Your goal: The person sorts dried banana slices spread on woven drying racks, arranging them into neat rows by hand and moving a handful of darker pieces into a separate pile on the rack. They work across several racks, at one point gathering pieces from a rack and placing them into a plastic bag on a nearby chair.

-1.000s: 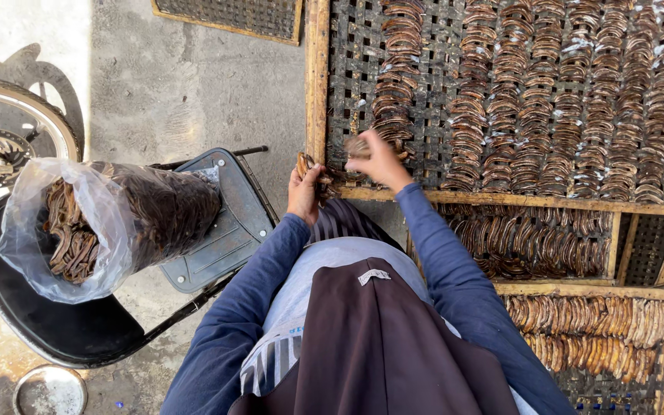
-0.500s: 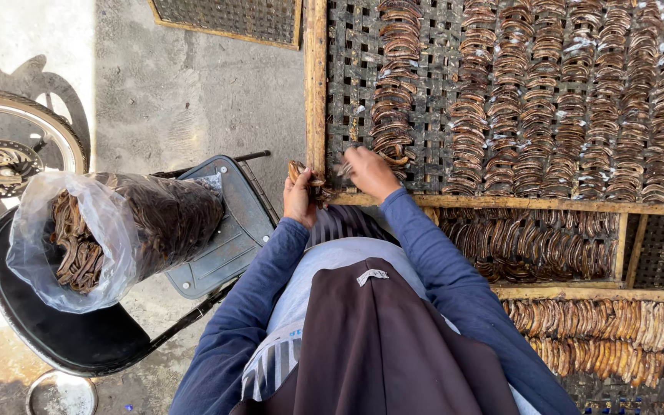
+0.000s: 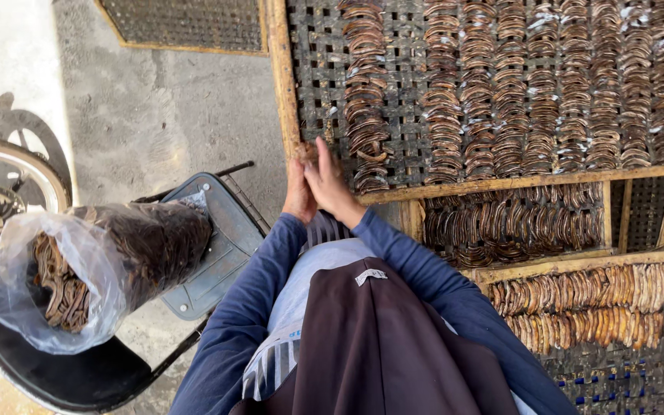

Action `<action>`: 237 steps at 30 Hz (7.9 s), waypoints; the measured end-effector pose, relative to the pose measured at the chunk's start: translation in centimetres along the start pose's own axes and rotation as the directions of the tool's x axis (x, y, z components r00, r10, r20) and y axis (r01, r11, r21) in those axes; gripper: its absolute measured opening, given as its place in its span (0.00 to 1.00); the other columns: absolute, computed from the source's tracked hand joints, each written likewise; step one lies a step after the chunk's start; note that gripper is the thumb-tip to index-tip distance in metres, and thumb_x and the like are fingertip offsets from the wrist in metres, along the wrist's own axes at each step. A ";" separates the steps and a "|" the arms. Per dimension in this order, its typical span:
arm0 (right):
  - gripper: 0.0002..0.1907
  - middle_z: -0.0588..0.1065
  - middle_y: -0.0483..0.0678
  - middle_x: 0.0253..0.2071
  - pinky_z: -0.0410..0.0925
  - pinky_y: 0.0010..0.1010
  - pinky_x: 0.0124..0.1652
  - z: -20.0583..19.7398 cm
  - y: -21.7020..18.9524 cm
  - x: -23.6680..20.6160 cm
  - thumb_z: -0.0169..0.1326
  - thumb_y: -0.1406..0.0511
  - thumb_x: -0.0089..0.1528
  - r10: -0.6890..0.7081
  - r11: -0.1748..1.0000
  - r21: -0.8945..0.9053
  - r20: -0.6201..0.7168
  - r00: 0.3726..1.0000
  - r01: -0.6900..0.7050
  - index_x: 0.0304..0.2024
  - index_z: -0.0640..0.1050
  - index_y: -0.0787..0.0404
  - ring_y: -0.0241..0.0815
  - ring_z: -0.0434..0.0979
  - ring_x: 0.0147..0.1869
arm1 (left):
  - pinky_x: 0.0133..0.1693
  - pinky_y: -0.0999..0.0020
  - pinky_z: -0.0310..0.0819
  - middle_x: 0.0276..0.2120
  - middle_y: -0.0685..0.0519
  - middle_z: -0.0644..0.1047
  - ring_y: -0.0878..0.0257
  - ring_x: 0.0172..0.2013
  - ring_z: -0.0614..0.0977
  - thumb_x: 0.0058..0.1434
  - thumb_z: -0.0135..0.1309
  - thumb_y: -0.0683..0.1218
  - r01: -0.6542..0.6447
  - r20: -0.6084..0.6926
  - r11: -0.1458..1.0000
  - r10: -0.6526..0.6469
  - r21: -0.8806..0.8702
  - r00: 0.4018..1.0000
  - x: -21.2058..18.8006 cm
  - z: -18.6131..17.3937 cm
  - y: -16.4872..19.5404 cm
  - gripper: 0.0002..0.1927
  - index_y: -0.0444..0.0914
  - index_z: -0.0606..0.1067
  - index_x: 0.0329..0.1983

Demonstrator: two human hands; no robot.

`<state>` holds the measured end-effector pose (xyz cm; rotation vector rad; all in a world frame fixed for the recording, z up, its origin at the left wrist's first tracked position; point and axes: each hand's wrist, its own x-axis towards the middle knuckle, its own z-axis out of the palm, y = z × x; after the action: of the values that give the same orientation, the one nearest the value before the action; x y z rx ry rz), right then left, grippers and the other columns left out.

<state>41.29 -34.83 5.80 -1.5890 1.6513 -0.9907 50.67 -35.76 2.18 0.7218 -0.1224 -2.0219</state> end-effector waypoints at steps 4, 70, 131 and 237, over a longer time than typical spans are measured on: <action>0.37 0.41 0.50 0.83 0.45 0.32 0.75 0.7 -0.6 -2.0 0.43 0.59 0.74 0.199 0.584 0.728 0.302 0.932 -0.361 0.79 0.42 0.59 0.42 0.39 0.85 | 0.62 0.57 0.70 0.60 0.54 0.76 0.59 0.59 0.77 0.68 0.51 0.65 -0.022 0.003 1.000 0.022 0.000 1.000 -0.3 -1.1 -0.2 0.33 0.42 0.69 0.68; 0.48 0.72 0.58 0.53 0.58 0.50 0.57 -12.7 4.8 25.6 0.70 0.48 0.50 0.143 0.725 -0.685 0.253 0.957 0.073 0.63 0.65 0.63 0.57 0.71 0.54 | 0.49 0.53 0.81 0.44 0.46 0.82 0.53 0.46 0.84 0.64 0.60 0.52 0.264 -0.066 0.963 -0.260 0.050 0.963 0.3 -5.4 0.9 0.24 0.35 0.72 0.58; 0.40 0.70 0.59 0.58 0.62 0.46 0.59 -13.9 6.3 0.6 0.75 0.50 0.43 0.154 0.790 -0.565 0.558 0.815 0.238 0.51 0.74 0.62 0.58 0.69 0.61 | 0.48 0.50 0.81 0.45 0.47 0.81 0.53 0.45 0.83 0.63 0.61 0.51 0.165 -0.032 0.970 -0.162 0.179 0.986 1.0 0.5 2.4 0.27 0.40 0.68 0.62; 0.09 0.76 0.47 0.47 0.68 0.27 0.51 -20.6 5.7 -59.9 0.46 0.71 0.73 0.565 0.817 0.515 -0.804 0.184 -0.259 0.55 0.73 0.65 0.34 0.72 0.50 | 0.56 0.48 0.74 0.55 0.52 0.80 0.55 0.54 0.81 0.61 0.55 0.63 0.805 -0.050 0.177 -0.967 0.567 0.248 -29.7 4.3 -41.0 0.30 0.45 0.73 0.62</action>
<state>25.02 26.62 8.13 -0.0827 2.3395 -1.9105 28.42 9.91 3.86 0.8583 -0.5376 -3.4268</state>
